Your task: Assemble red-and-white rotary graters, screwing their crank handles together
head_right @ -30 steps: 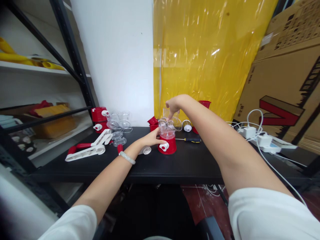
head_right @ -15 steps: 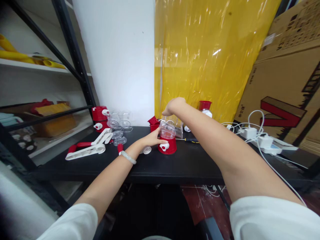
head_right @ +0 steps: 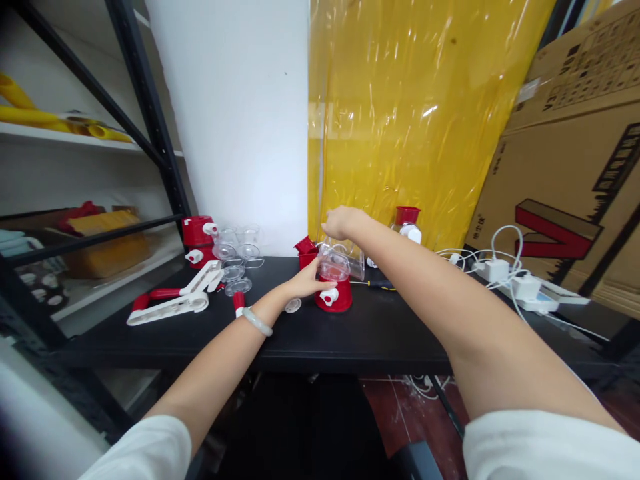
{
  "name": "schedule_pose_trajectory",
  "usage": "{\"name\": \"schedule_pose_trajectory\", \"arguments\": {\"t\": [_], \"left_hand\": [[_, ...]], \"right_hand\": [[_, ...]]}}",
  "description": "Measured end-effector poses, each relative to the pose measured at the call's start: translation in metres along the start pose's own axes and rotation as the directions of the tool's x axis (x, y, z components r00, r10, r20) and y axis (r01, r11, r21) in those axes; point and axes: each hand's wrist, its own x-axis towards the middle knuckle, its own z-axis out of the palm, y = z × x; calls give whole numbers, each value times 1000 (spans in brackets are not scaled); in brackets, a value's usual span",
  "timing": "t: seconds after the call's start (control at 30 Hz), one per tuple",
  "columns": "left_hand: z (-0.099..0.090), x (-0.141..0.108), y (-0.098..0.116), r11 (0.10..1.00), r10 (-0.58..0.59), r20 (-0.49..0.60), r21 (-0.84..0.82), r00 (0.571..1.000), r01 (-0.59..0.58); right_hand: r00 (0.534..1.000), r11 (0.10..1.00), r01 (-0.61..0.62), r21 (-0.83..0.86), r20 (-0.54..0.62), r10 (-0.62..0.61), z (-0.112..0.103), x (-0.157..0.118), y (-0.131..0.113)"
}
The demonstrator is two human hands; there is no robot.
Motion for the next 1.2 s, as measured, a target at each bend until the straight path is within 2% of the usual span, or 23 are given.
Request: {"name": "schedule_pose_trajectory", "arguments": {"t": [0.17, 0.3, 0.43, 0.53, 0.6, 0.67, 0.77, 0.87, 1.0, 1.1, 1.2], "left_hand": [[4, -3, 6, 988, -26, -64, 149, 998, 35], [11, -5, 5, 983, -31, -100, 176, 995, 49], [11, -5, 6, 978, -5, -114, 208, 993, 29], [-8, -14, 21, 959, -13, -69, 283, 998, 32], [-28, -27, 34, 907, -51, -60, 415, 997, 72], [-47, -44, 44, 809, -178, -31, 564, 983, 165], [-61, -69, 45, 653, -268, -13, 733, 963, 192], [-57, -85, 38, 571, -220, -15, 809, 975, 141], [-47, -90, 35, 487, -176, -41, 864, 984, 123], [-47, -90, 37, 468, -162, -51, 875, 986, 122], [-51, -91, 37, 477, -159, -56, 870, 986, 127]], "right_hand": [[996, 995, -77, -57, 36, 79, 5, 0, -4], [996, 995, -92, -47, 13, 93, 8, 4, -6], [1000, 1000, 0, -27, -24, -1, 7, 1, 7], [993, 994, 110, -9, -37, -110, 5, -5, 20], [986, 987, 162, 4, -50, -162, 4, -8, 25], [978, 980, 195, 25, -82, -193, 4, -10, 27], [959, 962, 258, 83, -138, -246, 4, -9, 22], [950, 946, 292, 139, -158, -270, 4, -4, 14], [949, 933, 303, 194, -153, -276, 6, 0, 3], [937, 915, 344, 212, -139, -320, 5, -4, -1], [900, 852, 435, 292, -130, -416, 1, -3, 8]]}}
